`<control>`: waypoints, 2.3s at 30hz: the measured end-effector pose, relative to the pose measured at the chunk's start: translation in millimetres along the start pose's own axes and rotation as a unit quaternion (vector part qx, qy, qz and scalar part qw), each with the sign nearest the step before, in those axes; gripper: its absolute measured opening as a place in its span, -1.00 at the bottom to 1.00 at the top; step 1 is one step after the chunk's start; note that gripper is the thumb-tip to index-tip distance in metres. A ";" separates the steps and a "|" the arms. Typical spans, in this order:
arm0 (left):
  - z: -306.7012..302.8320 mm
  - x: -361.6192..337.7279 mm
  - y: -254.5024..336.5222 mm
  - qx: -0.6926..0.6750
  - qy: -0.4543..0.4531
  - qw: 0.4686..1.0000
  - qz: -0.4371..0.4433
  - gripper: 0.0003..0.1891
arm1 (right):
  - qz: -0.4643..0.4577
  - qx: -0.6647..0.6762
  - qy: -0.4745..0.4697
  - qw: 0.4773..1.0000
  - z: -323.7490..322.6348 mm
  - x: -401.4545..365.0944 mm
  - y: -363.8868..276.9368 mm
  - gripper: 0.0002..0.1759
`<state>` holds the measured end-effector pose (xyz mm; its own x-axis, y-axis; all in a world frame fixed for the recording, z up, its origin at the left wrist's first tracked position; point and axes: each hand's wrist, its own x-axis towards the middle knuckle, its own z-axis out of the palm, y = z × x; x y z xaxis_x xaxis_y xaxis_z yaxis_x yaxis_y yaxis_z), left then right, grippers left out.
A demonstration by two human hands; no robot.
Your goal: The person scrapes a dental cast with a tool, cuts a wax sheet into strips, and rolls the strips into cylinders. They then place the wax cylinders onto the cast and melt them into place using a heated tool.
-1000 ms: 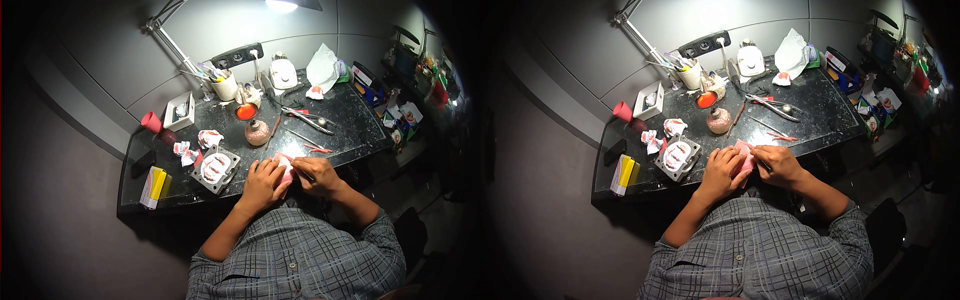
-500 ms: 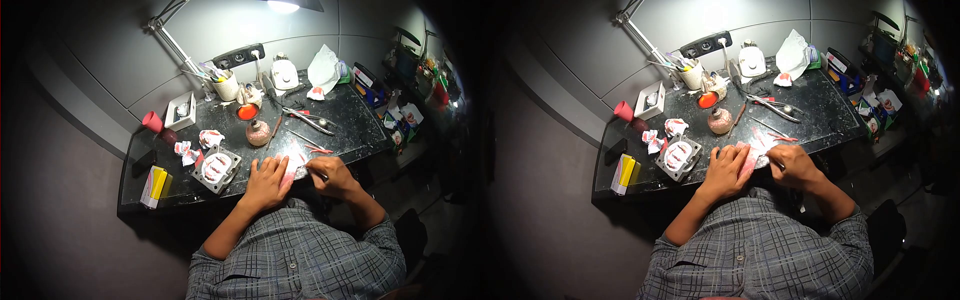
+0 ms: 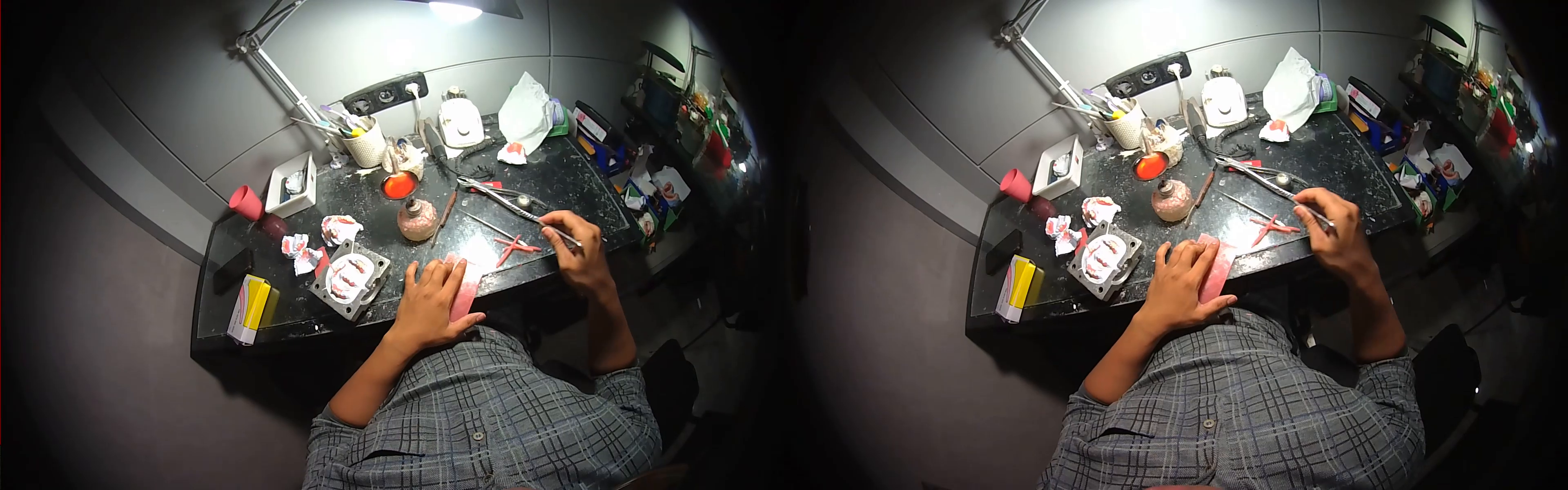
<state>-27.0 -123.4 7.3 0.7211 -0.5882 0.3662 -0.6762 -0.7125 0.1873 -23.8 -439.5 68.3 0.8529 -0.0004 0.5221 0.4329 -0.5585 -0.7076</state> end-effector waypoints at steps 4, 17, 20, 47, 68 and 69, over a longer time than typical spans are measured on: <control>4.6 -6.3 -9.9 -0.044 0.036 0.998 0.016 -0.25 | 0.030 0.004 0.021 0.999 -9.5 1.9 11.3 -0.88; -13.4 -14.9 -14.4 -0.129 0.103 0.985 0.049 -0.54 | 0.006 -0.118 0.052 0.992 -9.3 8.7 62.7 -0.80; -11.9 -16.7 -14.8 -0.146 0.106 0.982 0.048 -0.56 | 0.019 -0.117 0.046 0.992 -7.7 7.8 67.3 -0.80; -12.9 -18.4 -23.3 -0.044 0.260 0.963 0.049 -0.73 | -0.251 -0.080 -0.203 0.943 46.8 -5.2 1.2 -0.72; -4.7 37.7 18.2 -0.033 0.190 0.980 0.057 -0.63 | -0.236 -0.116 -0.091 0.960 49.3 -0.3 8.4 -0.85; -0.1 37.2 19.7 -0.037 0.165 0.984 0.058 -0.67 | -0.253 -0.095 -0.090 0.959 51.9 -3.2 3.4 -0.82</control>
<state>-13.5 -159.3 24.6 0.5594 -0.4989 0.6619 -0.7682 -0.6120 0.1880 -9.9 -398.4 39.5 0.5919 0.4442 0.6726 0.7582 -0.5900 -0.2775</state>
